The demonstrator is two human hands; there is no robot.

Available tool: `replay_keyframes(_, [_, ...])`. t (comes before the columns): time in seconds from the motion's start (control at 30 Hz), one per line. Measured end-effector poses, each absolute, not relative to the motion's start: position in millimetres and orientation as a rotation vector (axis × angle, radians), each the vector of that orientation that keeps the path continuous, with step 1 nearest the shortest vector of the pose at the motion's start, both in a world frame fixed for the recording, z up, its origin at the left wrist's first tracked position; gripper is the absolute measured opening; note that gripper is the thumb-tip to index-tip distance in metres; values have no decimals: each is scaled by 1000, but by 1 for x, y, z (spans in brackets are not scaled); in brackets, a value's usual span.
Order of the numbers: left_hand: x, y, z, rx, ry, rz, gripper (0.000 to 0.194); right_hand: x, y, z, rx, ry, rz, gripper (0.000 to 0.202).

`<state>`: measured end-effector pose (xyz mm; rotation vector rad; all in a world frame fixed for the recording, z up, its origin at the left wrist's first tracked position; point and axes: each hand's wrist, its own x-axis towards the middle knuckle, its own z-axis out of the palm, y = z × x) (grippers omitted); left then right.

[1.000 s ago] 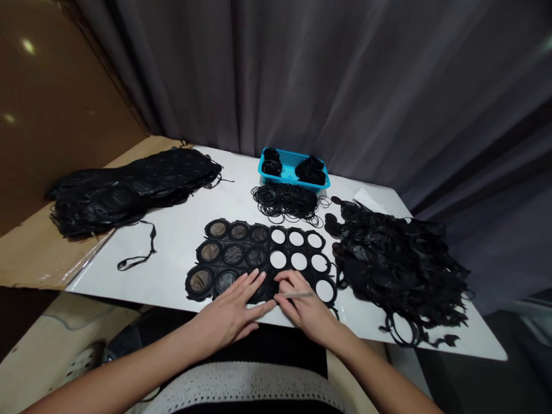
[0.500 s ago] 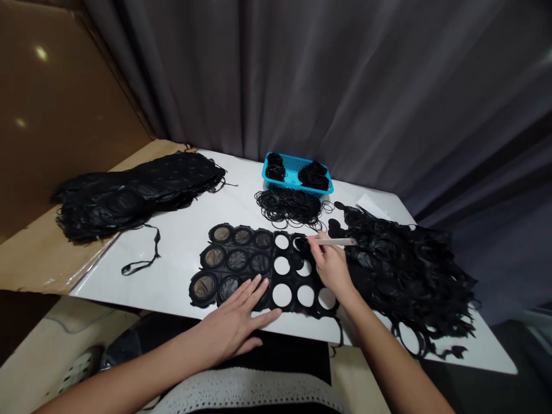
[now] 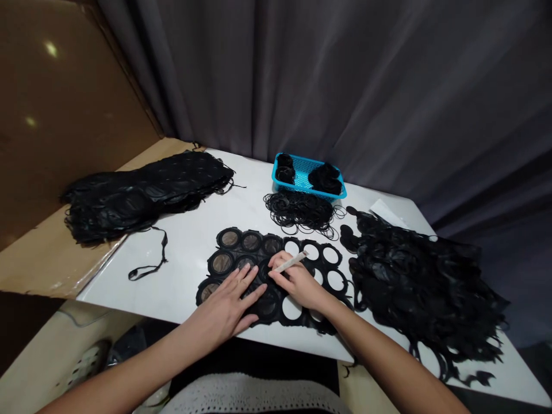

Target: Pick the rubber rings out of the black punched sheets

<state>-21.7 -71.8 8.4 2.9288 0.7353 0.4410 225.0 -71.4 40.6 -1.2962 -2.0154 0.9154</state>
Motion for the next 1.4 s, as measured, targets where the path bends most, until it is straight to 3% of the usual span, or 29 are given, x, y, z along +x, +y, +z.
replay_keyframes(0.57, [-21, -73, 9, 2955, 753, 433, 58, 222, -70, 44, -1328, -2038, 930, 18])
replay_keyframes(0.73, [-20, -73, 14, 2972, 750, 421, 60, 219, -77, 40, -1344, -2172, 737, 14])
replay_keyframes(0.93, [-19, -71, 21, 2981, 761, 331, 61, 207, -93, 21, -1329, -2350, 256, 14])
replay_keyframes(1.2, [-23, -72, 11, 2950, 785, 360, 63, 269, -37, 54, -1739, -1532, 556, 30])
replay_keyframes(1.4, [-3, -43, 28, 2884, 824, 436, 47, 260, -16, 59, -1527, -1782, 500, 25])
